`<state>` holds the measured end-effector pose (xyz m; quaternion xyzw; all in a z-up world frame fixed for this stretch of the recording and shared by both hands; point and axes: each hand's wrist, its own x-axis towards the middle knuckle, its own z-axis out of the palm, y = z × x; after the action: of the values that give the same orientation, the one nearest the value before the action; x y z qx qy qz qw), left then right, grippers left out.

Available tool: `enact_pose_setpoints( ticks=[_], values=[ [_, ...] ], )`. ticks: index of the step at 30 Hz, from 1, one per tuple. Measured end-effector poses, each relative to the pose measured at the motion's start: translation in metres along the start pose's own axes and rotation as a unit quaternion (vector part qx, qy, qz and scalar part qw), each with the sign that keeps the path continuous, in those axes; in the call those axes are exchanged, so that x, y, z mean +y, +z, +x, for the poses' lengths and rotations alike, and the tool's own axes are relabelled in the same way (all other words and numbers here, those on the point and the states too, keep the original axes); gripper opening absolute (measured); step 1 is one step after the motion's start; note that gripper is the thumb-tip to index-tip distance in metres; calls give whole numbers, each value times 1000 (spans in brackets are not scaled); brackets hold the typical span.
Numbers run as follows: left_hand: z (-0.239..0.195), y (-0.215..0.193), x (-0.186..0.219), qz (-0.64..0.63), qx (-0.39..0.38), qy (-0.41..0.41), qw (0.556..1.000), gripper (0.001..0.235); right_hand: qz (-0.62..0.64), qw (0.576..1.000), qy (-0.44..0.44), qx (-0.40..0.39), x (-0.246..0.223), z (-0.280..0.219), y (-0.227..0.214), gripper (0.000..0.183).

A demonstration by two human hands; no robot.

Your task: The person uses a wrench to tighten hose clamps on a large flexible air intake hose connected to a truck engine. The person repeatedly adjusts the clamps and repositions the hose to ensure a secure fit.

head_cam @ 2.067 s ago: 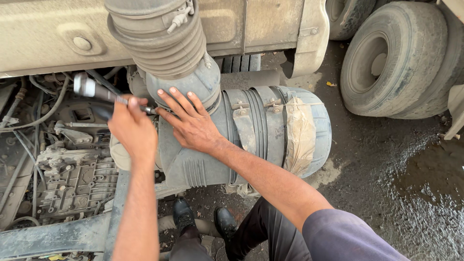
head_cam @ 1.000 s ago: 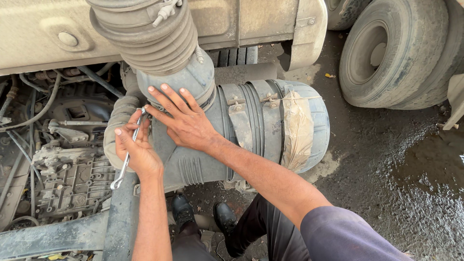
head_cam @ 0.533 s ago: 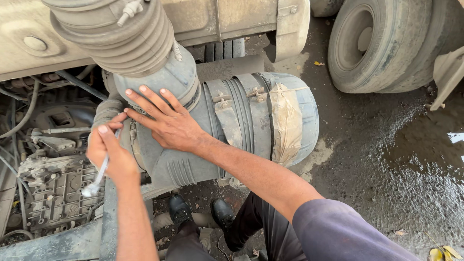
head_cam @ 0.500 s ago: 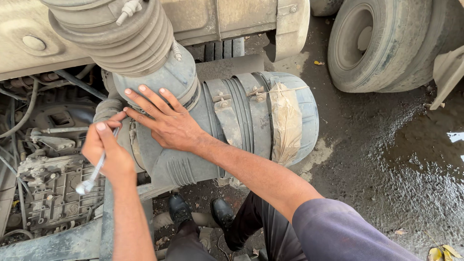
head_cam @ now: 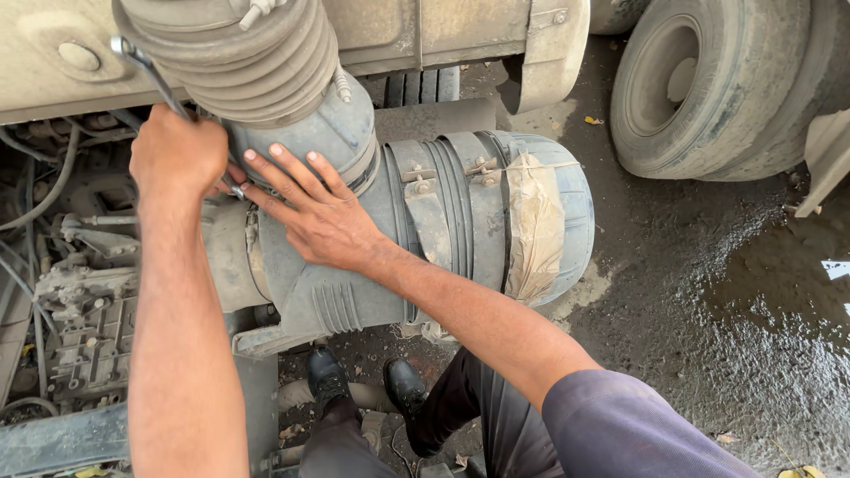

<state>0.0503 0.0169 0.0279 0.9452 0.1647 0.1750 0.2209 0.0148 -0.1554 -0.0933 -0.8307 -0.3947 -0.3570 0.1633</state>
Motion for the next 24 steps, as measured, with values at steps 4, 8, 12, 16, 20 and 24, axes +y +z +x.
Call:
enact_pose_setpoints(
  ticks=[4, 8, 12, 16, 20, 24],
  values=[
    [-7, -11, 6, -100, -74, -64, 990, 36, 15, 1000, 1, -4, 0, -2, -3, 68],
    [-33, -9, -3, -69, -3, 40, 997, 36, 15, 1000, 1, 15, -1, 0, -5, 65],
    [-58, 1, -23, -86, 29, 113, 990, 25, 8, 1000, -1, 26, 0, -1, -2, 65],
    [-72, 3, -30, -86, 34, 146, 985, 21, 0, 1000, -3, 31, 0, -1, 2, 63],
    [-72, -4, -26, -61, 28, 105, 992, 21, 7, 1000, -3, 21, 1, -1, 2, 63],
    [-69, -8, -26, -103, 16, 73, 992, 22, 5, 1000, -5, 20, 0, -1, 0, 64]
  ],
)
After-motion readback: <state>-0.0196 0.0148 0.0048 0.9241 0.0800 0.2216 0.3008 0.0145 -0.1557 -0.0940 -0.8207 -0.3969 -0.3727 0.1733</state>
